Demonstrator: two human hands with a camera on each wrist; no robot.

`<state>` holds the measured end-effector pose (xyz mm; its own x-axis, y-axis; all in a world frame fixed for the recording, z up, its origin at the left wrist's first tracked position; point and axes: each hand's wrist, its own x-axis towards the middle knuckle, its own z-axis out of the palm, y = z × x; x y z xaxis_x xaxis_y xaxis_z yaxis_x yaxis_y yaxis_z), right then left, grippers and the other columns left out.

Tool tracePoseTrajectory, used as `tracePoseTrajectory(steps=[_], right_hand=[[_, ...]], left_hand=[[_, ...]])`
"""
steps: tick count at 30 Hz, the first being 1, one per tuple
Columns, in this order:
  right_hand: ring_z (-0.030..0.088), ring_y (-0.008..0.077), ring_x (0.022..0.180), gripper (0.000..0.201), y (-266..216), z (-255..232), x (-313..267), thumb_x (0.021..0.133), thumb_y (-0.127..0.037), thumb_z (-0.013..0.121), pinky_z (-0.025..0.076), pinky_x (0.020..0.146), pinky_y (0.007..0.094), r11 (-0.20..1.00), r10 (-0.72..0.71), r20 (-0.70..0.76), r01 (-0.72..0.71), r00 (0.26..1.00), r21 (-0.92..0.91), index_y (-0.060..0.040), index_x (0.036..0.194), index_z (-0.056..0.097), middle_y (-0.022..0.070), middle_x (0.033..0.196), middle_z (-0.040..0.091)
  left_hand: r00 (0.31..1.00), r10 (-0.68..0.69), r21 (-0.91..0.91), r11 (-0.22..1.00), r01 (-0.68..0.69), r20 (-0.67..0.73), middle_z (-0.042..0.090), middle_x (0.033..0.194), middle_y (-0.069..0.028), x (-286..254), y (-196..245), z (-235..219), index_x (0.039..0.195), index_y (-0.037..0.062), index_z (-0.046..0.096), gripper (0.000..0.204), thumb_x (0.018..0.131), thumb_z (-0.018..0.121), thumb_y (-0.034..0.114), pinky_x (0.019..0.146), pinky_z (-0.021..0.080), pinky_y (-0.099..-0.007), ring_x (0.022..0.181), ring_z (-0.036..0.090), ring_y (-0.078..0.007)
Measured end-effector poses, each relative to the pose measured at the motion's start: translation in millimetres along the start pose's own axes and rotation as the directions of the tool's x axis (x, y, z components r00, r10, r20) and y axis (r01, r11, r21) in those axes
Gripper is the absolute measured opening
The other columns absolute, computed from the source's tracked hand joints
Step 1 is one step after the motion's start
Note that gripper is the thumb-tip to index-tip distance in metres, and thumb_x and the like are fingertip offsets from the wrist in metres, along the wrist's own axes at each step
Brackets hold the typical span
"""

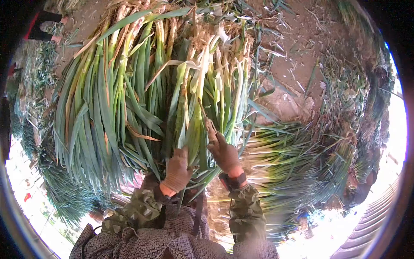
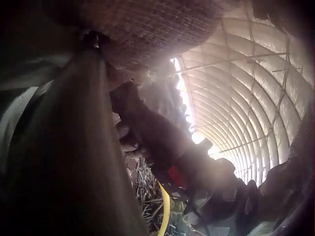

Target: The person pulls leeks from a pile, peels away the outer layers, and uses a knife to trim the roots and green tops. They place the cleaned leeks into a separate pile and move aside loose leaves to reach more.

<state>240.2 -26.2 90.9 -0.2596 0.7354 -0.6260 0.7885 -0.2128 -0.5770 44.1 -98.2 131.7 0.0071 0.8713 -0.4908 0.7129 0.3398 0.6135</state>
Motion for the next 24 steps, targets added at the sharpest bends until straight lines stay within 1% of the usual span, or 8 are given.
tracePoseTrajectory(steps=[7, 10, 11, 13, 15, 17, 21, 24], right_hand=[[0.065, 0.0488, 0.091, 0.052, 21, -6, 82, 0.098, -0.046, 0.056, 0.053, 0.071, 0.0528, 0.991, 0.084, -0.114, -0.095, 0.990, -0.098, -0.0135, 0.137, 0.048, 0.0280, 0.099, 0.068], [0.066, 0.0448, 0.092, 0.042, 28, 5, 87, 0.102, -0.042, 0.048, 0.055, 0.072, 0.0509, 0.998, -0.052, -0.203, 0.060, 0.978, 0.033, -0.0144, 0.134, 0.051, 0.0242, 0.118, 0.063], [0.066, 0.0420, 0.094, 0.038, 27, 7, 87, 0.104, -0.038, 0.046, 0.056, 0.072, 0.0488, 0.992, -0.002, -0.225, 0.030, 0.974, 0.121, -0.0150, 0.133, 0.051, 0.0234, 0.124, 0.060], [0.065, 0.0442, 0.098, 0.042, 18, 13, 82, 0.101, -0.034, 0.053, 0.054, 0.079, 0.0462, 0.997, 0.070, -0.141, -0.075, 0.988, -0.032, -0.0144, 0.138, 0.050, 0.0253, 0.119, 0.063], [0.064, 0.0448, 0.099, 0.048, 10, 31, 67, 0.099, -0.037, 0.055, 0.053, 0.079, 0.0464, 0.998, -0.039, -0.079, 0.043, 0.996, 0.056, -0.0135, 0.141, 0.047, 0.0274, 0.118, 0.062], [0.064, 0.0455, 0.101, 0.055, 4, 53, 50, 0.098, -0.040, 0.057, 0.053, 0.078, 0.0467, 0.967, -0.167, -0.010, 0.165, 0.986, 0.196, -0.0126, 0.144, 0.045, 0.0295, 0.118, 0.061], [0.064, 0.0473, 0.097, 0.062, 4, 75, 30, 0.096, -0.046, 0.059, 0.052, 0.075, 0.0501, 0.982, 0.053, 0.023, -0.056, 0.998, 0.181, -0.0074, 0.142, 0.044, 0.0275, 0.108, 0.065], [0.064, 0.0478, 0.097, 0.060, -8, 74, 20, 0.096, -0.046, 0.059, 0.052, 0.076, 0.0504, 0.979, -0.038, 0.021, 0.033, 0.999, 0.202, -0.0056, 0.139, 0.045, 0.0286, 0.106, 0.066]], left_hand=[[0.951, 0.151, 0.240, 0.946, -0.218, 0.270, 0.062, 0.108, -0.0224, -33, 13, 104, 0.132, -0.0099, 0.048, 0.056, 0.081, 0.059, 0.010, 0.073, 0.052, -0.0443, 0.089, 0.065, -0.0359], [0.928, 0.166, -0.023, 0.986, -0.168, 0.335, 0.063, 0.109, -0.0213, -22, -24, 119, 0.134, -0.0059, 0.049, 0.057, 0.083, 0.061, 0.015, 0.073, 0.052, -0.0460, 0.087, 0.065, -0.0355], [0.947, 0.277, -0.258, 0.939, -0.229, 0.165, 0.064, 0.109, -0.0195, -12, -42, 114, 0.133, 0.0004, 0.053, 0.055, 0.084, 0.064, 0.022, 0.074, 0.051, -0.0481, 0.087, 0.064, -0.0364], [0.966, 0.107, -0.073, 0.993, -0.092, 0.234, 0.063, 0.108, -0.0190, 28, -84, 96, 0.130, 0.0051, 0.057, 0.052, 0.084, 0.067, 0.025, 0.081, 0.050, -0.0484, 0.095, 0.063, -0.0381], [0.955, 0.019, -0.011, 1.000, -0.024, -0.297, 0.063, 0.104, -0.0200, 55, -141, 101, 0.118, 0.0054, 0.063, 0.040, 0.084, 0.069, 0.025, 0.085, 0.050, -0.0468, 0.101, 0.062, -0.0367], [0.987, -0.134, 0.067, 0.988, 0.141, -0.094, 0.060, 0.106, -0.0211, 88, -143, 70, 0.116, 0.0024, 0.058, 0.044, 0.081, 0.073, 0.025, 0.087, 0.051, -0.0457, 0.101, 0.061, -0.0365], [0.960, -0.210, 0.187, 0.951, 0.244, -0.185, 0.053, 0.115, -0.0197, 102, -113, 63, 0.118, 0.0001, 0.049, 0.057, 0.075, 0.077, 0.024, 0.088, 0.052, -0.0455, 0.104, 0.059, -0.0366], [0.932, -0.307, 0.241, 0.906, 0.348, -0.190, 0.049, 0.121, -0.0191, 112, -112, 81, 0.120, 0.0000, 0.045, 0.060, 0.074, 0.077, 0.023, 0.089, 0.052, -0.0456, 0.111, 0.056, -0.0379]])
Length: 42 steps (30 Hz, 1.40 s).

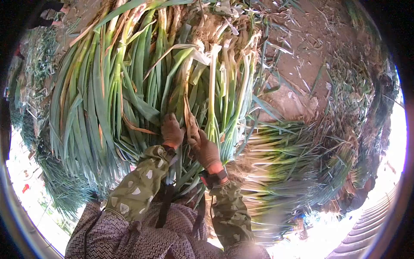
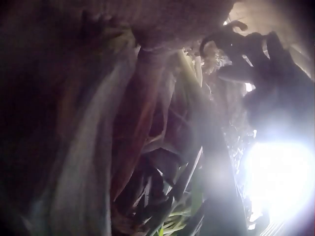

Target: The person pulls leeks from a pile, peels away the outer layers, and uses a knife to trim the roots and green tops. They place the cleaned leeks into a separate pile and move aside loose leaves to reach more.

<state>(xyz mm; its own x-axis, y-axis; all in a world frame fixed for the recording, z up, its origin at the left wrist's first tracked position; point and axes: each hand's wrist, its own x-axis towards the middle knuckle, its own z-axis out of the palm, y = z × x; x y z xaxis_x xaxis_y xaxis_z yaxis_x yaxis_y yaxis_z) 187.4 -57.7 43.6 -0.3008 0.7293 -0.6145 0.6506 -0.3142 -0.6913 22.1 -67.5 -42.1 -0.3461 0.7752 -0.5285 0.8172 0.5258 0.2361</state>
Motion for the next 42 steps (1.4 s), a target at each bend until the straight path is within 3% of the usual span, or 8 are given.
tracePoseTrajectory(steps=[5, 7, 10, 12, 14, 15, 22, 42], right_hand=[[0.063, 0.0496, 0.097, 0.057, 9, -9, -6, 0.096, -0.046, 0.060, 0.052, 0.076, 0.0499, 0.992, 0.108, -0.153, -0.096, 0.982, 0.085, -0.0066, 0.135, 0.049, 0.0286, 0.100, 0.067], [0.067, 0.0392, 0.095, 0.052, 0, -23, -16, 0.098, -0.039, 0.058, 0.052, 0.078, 0.0431, 0.988, 0.130, -0.135, -0.117, 0.982, 0.098, -0.0043, 0.136, 0.051, 0.0259, 0.098, 0.067], [0.065, 0.0201, 0.088, 0.054, -1, -29, -28, 0.098, -0.034, 0.059, 0.052, 0.081, 0.0339, 0.961, 0.155, -0.144, -0.116, 0.977, 0.249, -0.0013, 0.139, 0.048, 0.0217, 0.097, 0.068], [0.065, 0.0492, 0.093, 0.060, -9, -29, -37, 0.097, -0.046, 0.059, 0.053, 0.070, 0.0486, 0.983, -0.005, -0.176, 0.037, 0.984, 0.181, -0.0075, 0.140, 0.044, 0.0288, 0.095, 0.067], [0.064, 0.0491, 0.094, 0.062, -29, -29, -50, 0.096, -0.048, 0.060, 0.053, 0.070, 0.0484, 0.987, -0.015, -0.085, 0.028, 0.996, 0.157, -0.0084, 0.141, 0.044, 0.0285, 0.094, 0.067], [0.064, 0.0490, 0.094, 0.064, -40, -30, -56, 0.096, -0.050, 0.060, 0.052, 0.070, 0.0483, 0.990, -0.021, -0.039, 0.026, 0.999, 0.138, -0.0089, 0.142, 0.043, 0.0283, 0.094, 0.067], [0.063, 0.0496, 0.087, 0.061, -57, -28, -85, 0.094, -0.042, 0.063, 0.051, 0.067, 0.0515, 0.991, 0.081, 0.027, -0.078, 0.996, -0.113, -0.0059, 0.139, 0.044, 0.0268, 0.093, 0.066], [0.065, 0.0479, 0.083, 0.050, -57, -26, -18, 0.096, -0.044, 0.059, 0.051, 0.066, 0.0543, 0.937, 0.162, 0.038, -0.142, 0.986, -0.320, -0.0111, 0.131, 0.046, 0.0259, 0.091, 0.067]], left_hand=[[0.997, -0.040, -0.173, 0.985, 0.030, -0.058, 0.058, 0.113, -0.0223, 14, -20, 23, 0.118, -0.0016, 0.046, 0.046, 0.077, 0.063, 0.008, 0.089, 0.051, -0.0463, 0.107, 0.059, -0.0413], [0.980, -0.134, -0.351, 0.919, 0.179, 0.148, 0.063, 0.104, -0.0252, 23, -31, -20, 0.123, -0.0061, 0.047, 0.048, 0.077, 0.056, 0.004, 0.091, 0.049, -0.0428, 0.102, 0.063, -0.0400], [0.955, 0.153, -0.684, 0.727, 0.066, 0.255, 0.064, 0.107, -0.0209, 30, -56, -82, 0.127, -0.0077, 0.048, 0.053, 0.077, 0.058, 0.005, 0.091, 0.048, -0.0383, 0.101, 0.063, -0.0320], [0.925, 0.241, -0.830, 0.545, 0.122, 0.294, 0.065, 0.107, -0.0104, 31, -65, -87, 0.127, -0.0068, 0.051, 0.053, 0.077, 0.058, 0.006, 0.089, 0.048, -0.0311, 0.096, 0.061, -0.0193], [0.851, 0.354, -0.879, 0.420, 0.227, 0.389, 0.064, 0.109, -0.0068, 21, -39, -123, 0.128, -0.0064, 0.051, 0.054, 0.077, 0.059, 0.006, 0.088, 0.049, -0.0292, 0.096, 0.060, -0.0157], [0.826, 0.403, -0.919, 0.177, 0.352, 0.394, 0.063, 0.108, -0.0056, 19, -46, -102, 0.128, -0.0042, 0.052, 0.050, 0.080, 0.062, 0.008, 0.087, 0.049, -0.0278, 0.096, 0.059, -0.0129], [0.937, 0.167, -0.920, 0.304, 0.247, 0.306, 0.066, 0.107, -0.0072, -10, -25, -78, 0.124, -0.0009, 0.057, 0.045, 0.088, 0.071, 0.022, 0.085, 0.051, -0.0298, 0.094, 0.062, -0.0139], [0.958, 0.134, -0.882, 0.438, 0.173, 0.255, 0.062, 0.126, -0.0182, 9, -50, -40, 0.133, -0.0093, 0.051, 0.060, 0.100, 0.058, 0.040, 0.102, 0.042, -0.0322, 0.115, 0.057, -0.0217]])
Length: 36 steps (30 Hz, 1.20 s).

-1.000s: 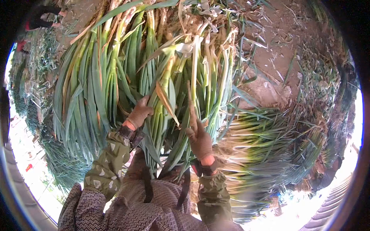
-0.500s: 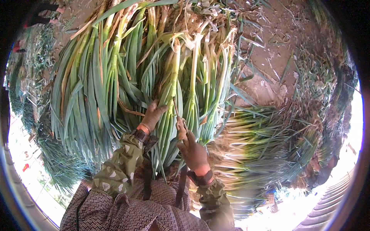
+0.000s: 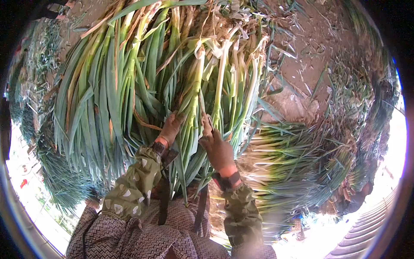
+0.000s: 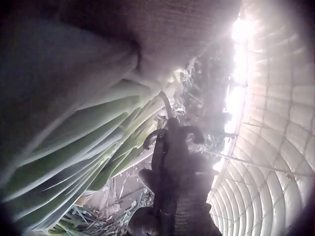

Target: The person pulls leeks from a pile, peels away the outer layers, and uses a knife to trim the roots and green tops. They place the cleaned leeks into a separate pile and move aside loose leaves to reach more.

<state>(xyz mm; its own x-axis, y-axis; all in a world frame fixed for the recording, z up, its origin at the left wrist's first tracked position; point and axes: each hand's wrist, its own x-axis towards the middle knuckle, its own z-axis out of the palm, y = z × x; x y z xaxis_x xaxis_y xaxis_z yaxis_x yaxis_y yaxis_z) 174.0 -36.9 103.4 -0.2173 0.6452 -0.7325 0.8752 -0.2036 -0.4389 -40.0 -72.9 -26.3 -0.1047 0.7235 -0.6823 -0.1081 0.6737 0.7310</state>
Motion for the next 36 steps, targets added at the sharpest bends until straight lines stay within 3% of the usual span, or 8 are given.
tracePoseTrajectory(steps=[4, 5, 21, 23, 26, 29, 33, 36], right_hand=[[0.065, 0.0468, 0.083, 0.048, 6, 11, -27, 0.097, -0.042, 0.058, 0.051, 0.066, 0.0537, 0.992, -0.110, 0.015, 0.111, 0.994, -0.065, -0.0138, 0.134, 0.046, 0.0229, 0.108, 0.066], [0.064, 0.0490, 0.076, 0.056, 16, 23, -25, 0.096, -0.049, 0.057, 0.050, 0.063, 0.0555, 0.995, -0.100, -0.036, 0.100, 0.994, -0.012, -0.0100, 0.134, 0.042, 0.0258, 0.079, 0.066], [0.064, 0.0504, 0.087, 0.052, -34, -13, 101, 0.094, -0.053, 0.057, 0.049, 0.072, 0.0566, 0.999, -0.032, -0.174, 0.025, 0.984, -0.043, -0.0067, 0.118, 0.054, 0.0279, 0.090, 0.069], [0.064, 0.0498, 0.088, 0.053, -34, -16, 119, 0.094, -0.053, 0.056, 0.050, 0.073, 0.0564, 0.997, -0.050, -0.201, 0.038, 0.978, -0.060, -0.0065, 0.119, 0.054, 0.0279, 0.090, 0.069], [0.065, 0.0484, 0.087, 0.054, -33, -21, 155, 0.095, -0.056, 0.053, 0.051, 0.073, 0.0557, 0.992, -0.076, -0.214, 0.053, 0.974, -0.114, -0.0083, 0.121, 0.053, 0.0268, 0.091, 0.069], [0.064, 0.0487, 0.093, 0.060, -42, -33, 188, 0.094, -0.060, 0.051, 0.050, 0.077, 0.0556, 0.961, -0.223, -0.138, 0.193, 0.965, -0.199, -0.0076, 0.122, 0.055, 0.0284, 0.095, 0.068], [0.064, 0.0471, 0.097, 0.057, -48, -43, 207, 0.096, -0.057, 0.051, 0.050, 0.081, 0.0541, 0.998, -0.006, -0.156, -0.003, 0.988, -0.058, -0.0095, 0.128, 0.056, 0.0258, 0.102, 0.068], [0.065, 0.0464, 0.098, 0.052, -30, -45, 186, 0.097, -0.052, 0.052, 0.050, 0.083, 0.0524, 0.951, -0.289, -0.117, 0.271, 0.950, -0.148, -0.0084, 0.125, 0.059, 0.0272, 0.102, 0.068]], left_hand=[[0.997, -0.004, -0.013, 1.000, 0.003, -0.076, 0.065, 0.118, -0.0156, -9, 15, 4, 0.129, -0.0073, 0.055, 0.055, 0.101, 0.055, 0.041, 0.097, 0.044, -0.0316, 0.107, 0.058, -0.0195], [0.995, -0.020, -0.039, 0.999, 0.017, -0.100, 0.066, 0.115, -0.0145, -13, 26, 7, 0.127, -0.0066, 0.056, 0.054, 0.102, 0.055, 0.041, 0.096, 0.044, -0.0313, 0.104, 0.058, -0.0186], [0.984, 0.137, -0.027, 0.990, -0.141, -0.113, 0.066, 0.100, -0.0087, -7, 6, 7, 0.115, -0.0047, 0.063, 0.050, 0.103, 0.050, 0.042, 0.086, 0.045, -0.0332, 0.090, 0.056, -0.0175], [0.998, 0.004, -0.036, 0.999, -0.006, -0.070, 0.064, 0.096, -0.0167, -2, 8, 4, 0.111, -0.0043, 0.062, 0.053, 0.103, 0.047, 0.046, 0.085, 0.045, -0.0397, 0.085, 0.058, -0.0286], [1.000, -0.025, -0.102, 0.995, 0.024, -0.002, 0.067, 0.103, -0.0062, -5, 17, -4, 0.120, -0.0043, 0.063, 0.047, 0.102, 0.054, 0.038, 0.086, 0.046, -0.0312, 0.093, 0.056, -0.0125], [0.991, -0.130, -0.124, 0.983, 0.132, 0.028, 0.067, 0.104, -0.0056, -4, 15, -6, 0.122, -0.0043, 0.062, 0.048, 0.102, 0.054, 0.038, 0.087, 0.046, -0.0312, 0.093, 0.057, -0.0128], [0.988, -0.141, -0.168, 0.974, 0.149, 0.055, 0.067, 0.103, -0.0035, -12, 9, -3, 0.122, -0.0026, 0.063, 0.048, 0.101, 0.055, 0.039, 0.086, 0.047, -0.0306, 0.092, 0.057, -0.0121], [0.980, -0.174, -0.344, 0.919, 0.195, 0.092, 0.067, 0.103, -0.0034, -21, 4, 7, 0.122, -0.0006, 0.063, 0.050, 0.101, 0.055, 0.044, 0.083, 0.049, -0.0308, 0.090, 0.059, -0.0117]])
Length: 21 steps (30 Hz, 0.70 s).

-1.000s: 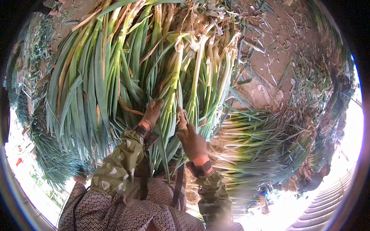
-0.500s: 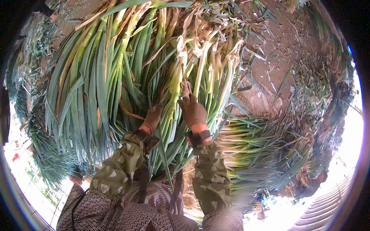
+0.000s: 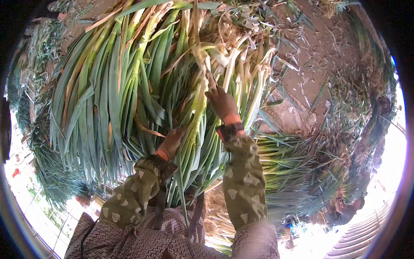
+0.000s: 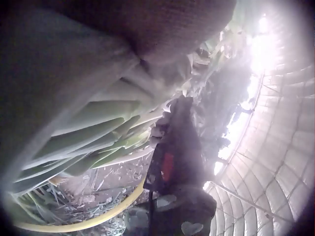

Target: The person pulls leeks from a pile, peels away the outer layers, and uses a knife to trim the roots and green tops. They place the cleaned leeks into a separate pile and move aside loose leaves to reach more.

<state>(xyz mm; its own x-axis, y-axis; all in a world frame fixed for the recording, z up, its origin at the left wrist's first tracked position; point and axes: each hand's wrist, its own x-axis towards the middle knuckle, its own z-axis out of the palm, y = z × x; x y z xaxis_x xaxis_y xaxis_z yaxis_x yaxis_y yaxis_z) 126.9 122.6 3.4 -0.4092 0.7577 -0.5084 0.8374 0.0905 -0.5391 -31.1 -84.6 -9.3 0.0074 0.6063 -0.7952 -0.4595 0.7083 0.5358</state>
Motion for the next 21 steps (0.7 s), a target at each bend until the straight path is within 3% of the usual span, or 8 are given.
tracePoseTrajectory(steps=[1, 5, 8, 10, 11, 15, 20, 21], right_hand=[[0.064, 0.0465, 0.099, 0.050, 4, 4, -13, 0.097, -0.050, 0.053, 0.050, 0.084, 0.0515, 0.986, 0.121, -0.035, -0.117, 0.992, 0.118, -0.0081, 0.124, 0.060, 0.0280, 0.101, 0.068], [0.064, 0.0487, 0.097, 0.052, 8, 4, -69, 0.097, -0.049, 0.055, 0.051, 0.079, 0.0519, 0.979, 0.153, 0.064, -0.160, 0.986, 0.126, -0.0090, 0.130, 0.055, 0.0278, 0.100, 0.068], [0.063, 0.0496, 0.097, 0.054, 8, 14, -105, 0.096, -0.049, 0.057, 0.051, 0.078, 0.0524, 0.969, 0.172, 0.067, -0.181, 0.983, 0.171, -0.0091, 0.132, 0.053, 0.0282, 0.100, 0.067], [0.062, 0.0499, 0.098, 0.055, -11, 3, -131, 0.096, -0.049, 0.057, 0.050, 0.079, 0.0527, 0.951, 0.236, 0.123, -0.255, 0.964, 0.176, -0.0091, 0.133, 0.052, 0.0288, 0.100, 0.067], [0.063, 0.0503, 0.095, 0.057, -1, 16, -146, 0.096, -0.048, 0.058, 0.050, 0.076, 0.0539, 0.963, 0.159, 0.062, -0.169, 0.985, 0.209, -0.0082, 0.136, 0.049, 0.0290, 0.097, 0.067], [0.063, 0.0502, 0.092, 0.059, -22, 4, -199, 0.095, -0.043, 0.062, 0.051, 0.072, 0.0531, 0.941, 0.261, 0.132, -0.283, 0.956, 0.185, -0.0062, 0.138, 0.047, 0.0307, 0.095, 0.066], [0.065, 0.0492, 0.084, 0.055, -18, 6, -235, 0.095, -0.038, 0.064, 0.052, 0.066, 0.0529, 0.951, 0.208, 0.083, -0.221, 0.975, 0.214, -0.0079, 0.137, 0.046, 0.0300, 0.088, 0.066], [0.066, 0.0488, 0.083, 0.055, -13, 11, -233, 0.095, -0.038, 0.063, 0.053, 0.066, 0.0518, 0.964, 0.197, -0.002, -0.193, 0.980, 0.180, -0.0081, 0.137, 0.046, 0.0294, 0.085, 0.066]], left_hand=[[1.000, 0.021, -0.029, 0.999, -0.021, 0.022, 0.067, 0.103, -0.0039, 1, -6, -2, 0.122, 0.0003, 0.063, 0.053, 0.101, 0.054, 0.047, 0.081, 0.050, -0.0311, 0.088, 0.060, -0.0120], [0.997, -0.021, -0.126, 0.992, 0.031, 0.078, 0.066, 0.107, -0.0031, 6, -17, -4, 0.122, -0.0010, 0.063, 0.050, 0.100, 0.057, 0.043, 0.083, 0.050, -0.0302, 0.092, 0.059, -0.0102], [0.997, -0.042, -0.086, 0.995, 0.048, 0.064, 0.068, 0.102, -0.0030, -3, -6, 3, 0.121, 0.0026, 0.064, 0.052, 0.102, 0.052, 0.049, 0.078, 0.052, -0.0299, 0.088, 0.062, -0.0102], [0.997, 0.054, 0.040, 0.998, -0.057, 0.056, 0.068, 0.102, -0.0032, -5, -5, 4, 0.121, 0.0027, 0.064, 0.052, 0.102, 0.051, 0.049, 0.079, 0.052, -0.0303, 0.088, 0.063, -0.0112], [0.993, 0.101, 0.103, 0.989, -0.107, 0.061, 0.068, 0.102, -0.0032, -7, -6, 5, 0.121, 0.0027, 0.064, 0.051, 0.103, 0.050, 0.048, 0.079, 0.052, -0.0305, 0.089, 0.063, -0.0117], [0.990, 0.107, 0.027, 0.994, -0.110, 0.090, 0.065, 0.106, -0.0042, 14, -49, -7, 0.125, -0.0006, 0.060, 0.050, 0.102, 0.054, 0.044, 0.087, 0.048, -0.0306, 0.095, 0.057, -0.0106], [0.995, 0.095, 0.062, 0.993, -0.096, 0.022, 0.065, 0.106, -0.0049, -8, -23, 21, 0.121, 0.0009, 0.061, 0.045, 0.102, 0.054, 0.041, 0.086, 0.048, -0.0321, 0.094, 0.056, -0.0115], [0.997, 0.073, 0.151, 0.986, -0.075, 0.019, 0.065, 0.106, -0.0050, -14, -16, 28, 0.120, 0.0008, 0.061, 0.043, 0.101, 0.057, 0.039, 0.086, 0.048, -0.0322, 0.094, 0.056, -0.0116]])
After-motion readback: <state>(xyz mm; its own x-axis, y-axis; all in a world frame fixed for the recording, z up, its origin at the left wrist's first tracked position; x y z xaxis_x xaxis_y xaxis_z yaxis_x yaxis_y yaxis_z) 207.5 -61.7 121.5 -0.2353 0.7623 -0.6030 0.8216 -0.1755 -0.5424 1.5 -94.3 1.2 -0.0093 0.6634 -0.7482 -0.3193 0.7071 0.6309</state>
